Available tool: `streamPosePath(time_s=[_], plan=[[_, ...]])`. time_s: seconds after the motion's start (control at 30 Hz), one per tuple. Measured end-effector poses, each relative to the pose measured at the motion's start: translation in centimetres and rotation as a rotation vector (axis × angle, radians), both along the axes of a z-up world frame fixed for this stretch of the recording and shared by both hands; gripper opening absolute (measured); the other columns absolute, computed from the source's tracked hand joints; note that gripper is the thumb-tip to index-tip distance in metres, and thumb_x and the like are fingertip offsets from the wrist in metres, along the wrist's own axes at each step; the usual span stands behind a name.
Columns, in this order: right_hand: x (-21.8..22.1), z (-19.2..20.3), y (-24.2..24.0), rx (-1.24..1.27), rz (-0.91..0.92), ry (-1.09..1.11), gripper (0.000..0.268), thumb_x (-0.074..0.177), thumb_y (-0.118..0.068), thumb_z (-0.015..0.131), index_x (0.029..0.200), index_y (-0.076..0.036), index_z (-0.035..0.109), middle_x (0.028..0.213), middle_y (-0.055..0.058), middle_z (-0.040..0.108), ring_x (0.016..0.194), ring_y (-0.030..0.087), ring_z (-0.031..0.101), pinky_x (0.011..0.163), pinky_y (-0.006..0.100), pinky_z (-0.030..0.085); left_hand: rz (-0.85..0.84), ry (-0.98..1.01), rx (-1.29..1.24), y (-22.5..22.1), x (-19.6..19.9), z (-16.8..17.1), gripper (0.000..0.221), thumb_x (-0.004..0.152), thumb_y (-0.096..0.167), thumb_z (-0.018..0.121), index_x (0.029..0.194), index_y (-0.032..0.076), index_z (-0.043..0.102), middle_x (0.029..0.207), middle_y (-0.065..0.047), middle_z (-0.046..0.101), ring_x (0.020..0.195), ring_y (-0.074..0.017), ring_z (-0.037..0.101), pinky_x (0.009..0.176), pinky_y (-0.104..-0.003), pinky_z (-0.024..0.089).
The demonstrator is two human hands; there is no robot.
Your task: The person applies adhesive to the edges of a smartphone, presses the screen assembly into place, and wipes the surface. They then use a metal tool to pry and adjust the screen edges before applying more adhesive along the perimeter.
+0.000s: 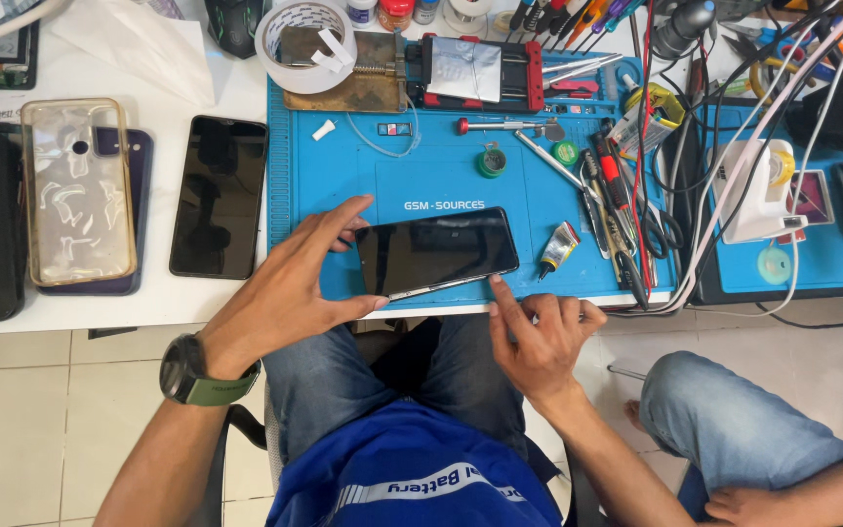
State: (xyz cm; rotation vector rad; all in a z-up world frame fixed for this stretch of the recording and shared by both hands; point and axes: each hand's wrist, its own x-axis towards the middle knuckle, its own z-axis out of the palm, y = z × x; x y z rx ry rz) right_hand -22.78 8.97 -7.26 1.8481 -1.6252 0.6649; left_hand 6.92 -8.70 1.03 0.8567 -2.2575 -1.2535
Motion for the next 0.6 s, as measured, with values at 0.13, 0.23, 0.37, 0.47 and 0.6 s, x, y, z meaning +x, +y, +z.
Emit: streamPosePath(time_s=[0.13, 0.23, 0.37, 0.47, 0.6], plan=[[-2.7, 0.8, 0.0, 0.000, -0.019, -0.038, 0.021, 0.105, -0.030, 0.071, 0.116, -0.021, 0.087, 0.082, 0.000, 0.047, 0.074, 0.023, 0.044, 0.088, 0.048, 0.034, 0.026, 0.034, -0.053, 1.1, 0.0, -0.5, 0.106, 0.074, 0.010, 0.098, 0.166, 0.002, 0.047, 0.140, -0.033, 0.067, 0.131, -0.0526, 0.065, 0.105, -0.064, 0.056], [-5.6, 3.6, -2.7, 0.047, 0.003, -0.113, 0.020, 0.107, -0.022, 0.073, 0.120, -0.018, 0.088, 0.094, 0.004, 0.056, 0.086, 0.027, 0.051, 0.092, 0.050, 0.034, 0.049, 0.014, -0.067, 1.7, 0.0, -0.7, 0.106, 0.073, 0.009, 0.099, 0.166, 0.003, 0.048, 0.140, -0.029, 0.068, 0.133, -0.0485, 0.065, 0.108, -0.061, 0.056], [-6.7, 6.8, -7.2, 0.399, 0.179, -0.154, 0.041, 0.096, 0.004, 0.069, 0.128, -0.017, 0.084, 0.109, 0.007, 0.066, 0.098, 0.030, 0.059, 0.093, 0.049, 0.035, 0.063, -0.008, -0.100, 2.2, -0.1, -1.1, 0.106, 0.076, 0.011, 0.098, 0.168, 0.007, 0.045, 0.143, -0.025, 0.067, 0.136, -0.0465, 0.063, 0.110, -0.060, 0.055], [-7.3, 7.2, -8.0, 0.464, 0.257, -0.127, 0.045, 0.091, 0.009, 0.068, 0.124, -0.016, 0.086, 0.112, 0.007, 0.068, 0.101, 0.029, 0.059, 0.094, 0.048, 0.036, 0.072, 0.013, -0.151, 2.4, 0.0, -1.5, 0.103, 0.078, 0.012, 0.098, 0.167, 0.006, 0.046, 0.143, -0.024, 0.067, 0.136, -0.0464, 0.064, 0.108, -0.060, 0.057], [-9.4, 6.5, -8.6, 0.435, 0.288, -0.156, 0.032, 0.090, 0.000, 0.074, 0.107, -0.024, 0.087, 0.114, -0.003, 0.074, 0.106, 0.024, 0.065, 0.096, 0.046, 0.038, 0.043, 0.037, -0.272, 2.5, 0.2, -2.2, 0.094, 0.082, 0.014, 0.096, 0.164, 0.006, 0.050, 0.145, -0.023, 0.068, 0.136, -0.0452, 0.064, 0.105, -0.059, 0.059]])
